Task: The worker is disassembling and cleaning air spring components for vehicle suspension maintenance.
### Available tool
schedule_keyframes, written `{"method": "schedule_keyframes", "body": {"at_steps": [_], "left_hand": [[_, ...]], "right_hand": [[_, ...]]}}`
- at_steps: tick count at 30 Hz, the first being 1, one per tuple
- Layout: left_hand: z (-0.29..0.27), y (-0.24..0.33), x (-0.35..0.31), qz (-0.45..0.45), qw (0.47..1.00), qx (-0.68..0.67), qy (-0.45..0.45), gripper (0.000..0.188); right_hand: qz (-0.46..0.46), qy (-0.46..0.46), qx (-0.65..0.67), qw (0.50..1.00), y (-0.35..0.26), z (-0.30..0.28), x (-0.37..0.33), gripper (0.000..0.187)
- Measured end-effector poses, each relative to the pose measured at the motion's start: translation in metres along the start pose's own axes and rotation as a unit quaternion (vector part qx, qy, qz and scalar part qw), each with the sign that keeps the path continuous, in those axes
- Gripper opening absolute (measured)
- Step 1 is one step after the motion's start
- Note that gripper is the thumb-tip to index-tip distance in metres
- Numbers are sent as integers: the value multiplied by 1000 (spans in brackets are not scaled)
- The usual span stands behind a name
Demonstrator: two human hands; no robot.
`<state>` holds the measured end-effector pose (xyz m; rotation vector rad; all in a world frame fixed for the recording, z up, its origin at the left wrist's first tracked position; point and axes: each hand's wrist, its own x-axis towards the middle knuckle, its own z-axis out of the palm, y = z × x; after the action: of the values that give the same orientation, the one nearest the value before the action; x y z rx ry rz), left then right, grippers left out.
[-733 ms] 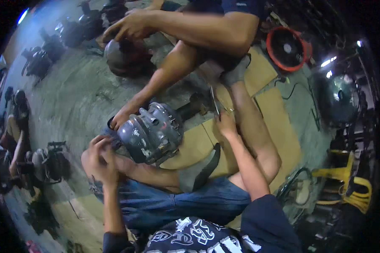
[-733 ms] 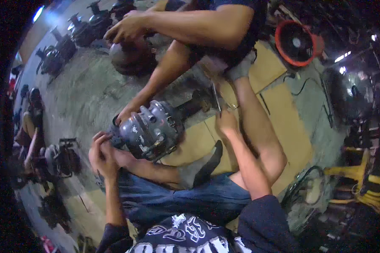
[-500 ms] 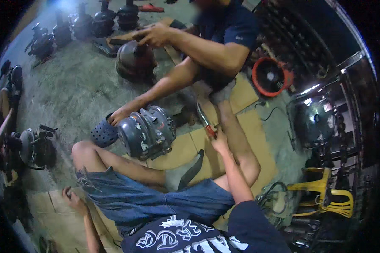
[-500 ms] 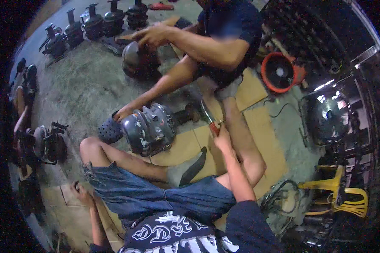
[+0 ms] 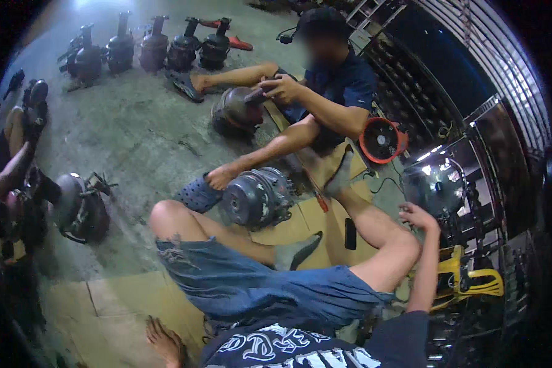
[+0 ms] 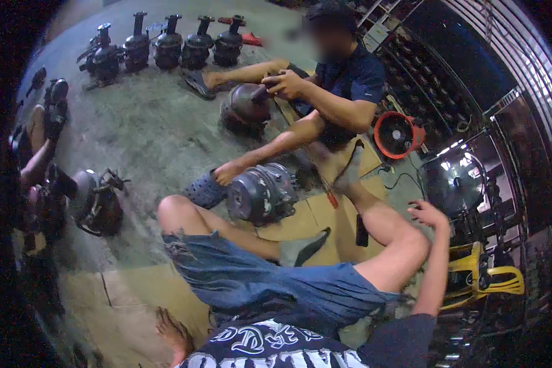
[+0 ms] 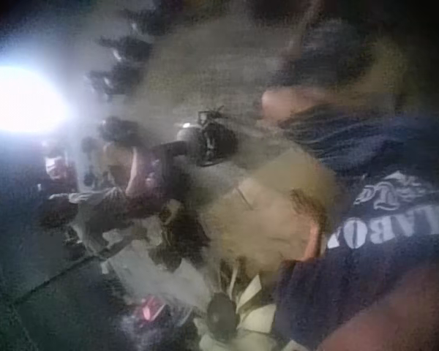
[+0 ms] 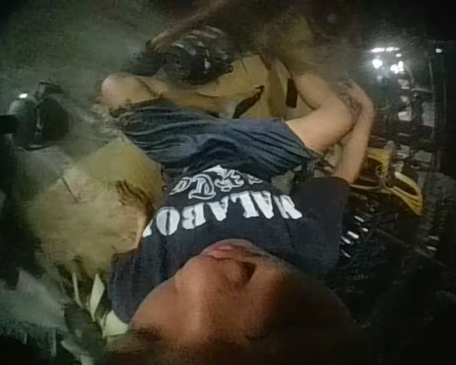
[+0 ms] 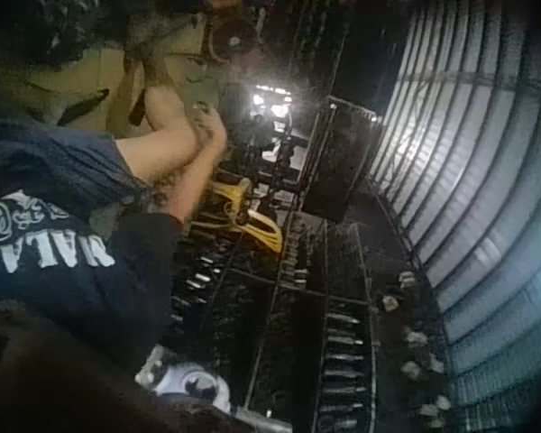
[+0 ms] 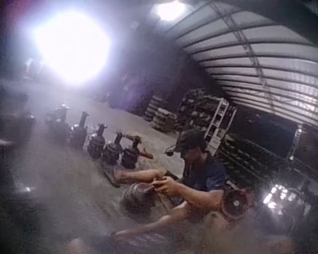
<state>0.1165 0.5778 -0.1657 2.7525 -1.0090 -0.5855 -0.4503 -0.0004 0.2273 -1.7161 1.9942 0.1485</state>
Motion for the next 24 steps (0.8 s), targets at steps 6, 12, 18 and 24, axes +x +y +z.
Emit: {"method": "schedule_keyframes", "body": {"at_steps": [6,12,18,24], "left_hand": [[6,-3,2,76,997,-1,33,72],[6,-6,9,105,992,-9,68,71],[-6,-1,3,94,992,-28,77,71],[-5,-4,-2,34,996,-79,22,70]], "right_hand": [[50,29,-27,998,-3,-108,-25,44],[-26,65,-58,996,-15,-165,-33,44],[-102,23,-103,989,-100,-82,-53,42],[-226,-85,-312,919,-174,7,-54,54]]}}
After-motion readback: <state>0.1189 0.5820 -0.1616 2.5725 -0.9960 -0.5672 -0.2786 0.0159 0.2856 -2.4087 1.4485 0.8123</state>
